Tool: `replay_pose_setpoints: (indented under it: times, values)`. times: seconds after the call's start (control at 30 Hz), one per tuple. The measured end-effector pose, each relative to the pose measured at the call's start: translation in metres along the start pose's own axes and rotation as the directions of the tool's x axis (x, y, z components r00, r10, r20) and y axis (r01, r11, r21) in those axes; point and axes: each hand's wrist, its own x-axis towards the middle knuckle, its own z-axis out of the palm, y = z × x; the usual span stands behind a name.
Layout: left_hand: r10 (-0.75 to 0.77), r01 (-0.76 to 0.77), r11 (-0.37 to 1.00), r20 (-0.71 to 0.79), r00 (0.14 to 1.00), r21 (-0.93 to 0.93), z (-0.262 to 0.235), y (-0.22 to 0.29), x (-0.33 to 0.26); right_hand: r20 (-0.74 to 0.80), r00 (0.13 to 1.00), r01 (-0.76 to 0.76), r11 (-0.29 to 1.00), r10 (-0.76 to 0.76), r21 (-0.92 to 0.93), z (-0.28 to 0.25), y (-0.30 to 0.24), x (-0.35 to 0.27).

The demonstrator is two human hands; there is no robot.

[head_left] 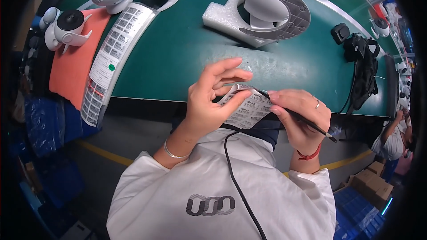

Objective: Peel small labels from a sheet and apply them to security cameras on an assembly line.

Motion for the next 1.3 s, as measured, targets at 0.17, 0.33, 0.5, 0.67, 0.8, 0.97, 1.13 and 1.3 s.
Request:
replay_pose_setpoints:
  times: [0.17,0.33,0.5,0.67,0.8,0.97,1.13,1.3]
  values:
    - [-0.158,0.143,0.975,0.078,0.984,0.167,-0.01,-0.001,0.002,-0.023,1.0,-0.018,0.999,0.019,0.041,-0.003,0.002,0.001]
    - [-0.245,0.232,0.967,0.124,0.962,0.11,-0.013,-0.006,0.001,-0.114,0.99,0.076,0.994,-0.085,-0.079,-0.008,0.011,0.008]
    - [-0.365,0.364,0.931,0.047,0.93,0.029,-0.014,-0.003,0.004,-0.008,0.929,0.336,0.852,-0.37,-0.402,-0.009,0.046,0.015]
    - [-0.384,0.382,0.923,0.079,0.92,0.044,-0.015,-0.002,0.006,0.133,0.871,0.473,0.735,-0.472,-0.485,-0.009,0.075,0.026]
    - [-0.378,0.375,0.926,0.09,0.922,0.047,-0.017,-0.003,0.006,0.163,0.854,0.502,0.704,-0.494,-0.502,-0.008,0.082,0.03]
    - [-0.353,0.351,0.936,0.092,0.931,0.036,-0.018,-0.005,0.006,0.149,0.858,0.495,0.717,-0.491,-0.491,-0.009,0.091,0.035]
    - [-0.349,0.345,0.937,0.097,0.932,0.05,-0.018,-0.004,0.006,0.132,0.877,0.467,0.752,-0.462,-0.465,-0.008,0.095,0.033]
    - [-0.332,0.327,0.943,0.094,0.939,0.063,-0.017,-0.006,0.005,-0.008,0.949,0.293,0.892,-0.315,-0.343,-0.003,0.093,0.027]
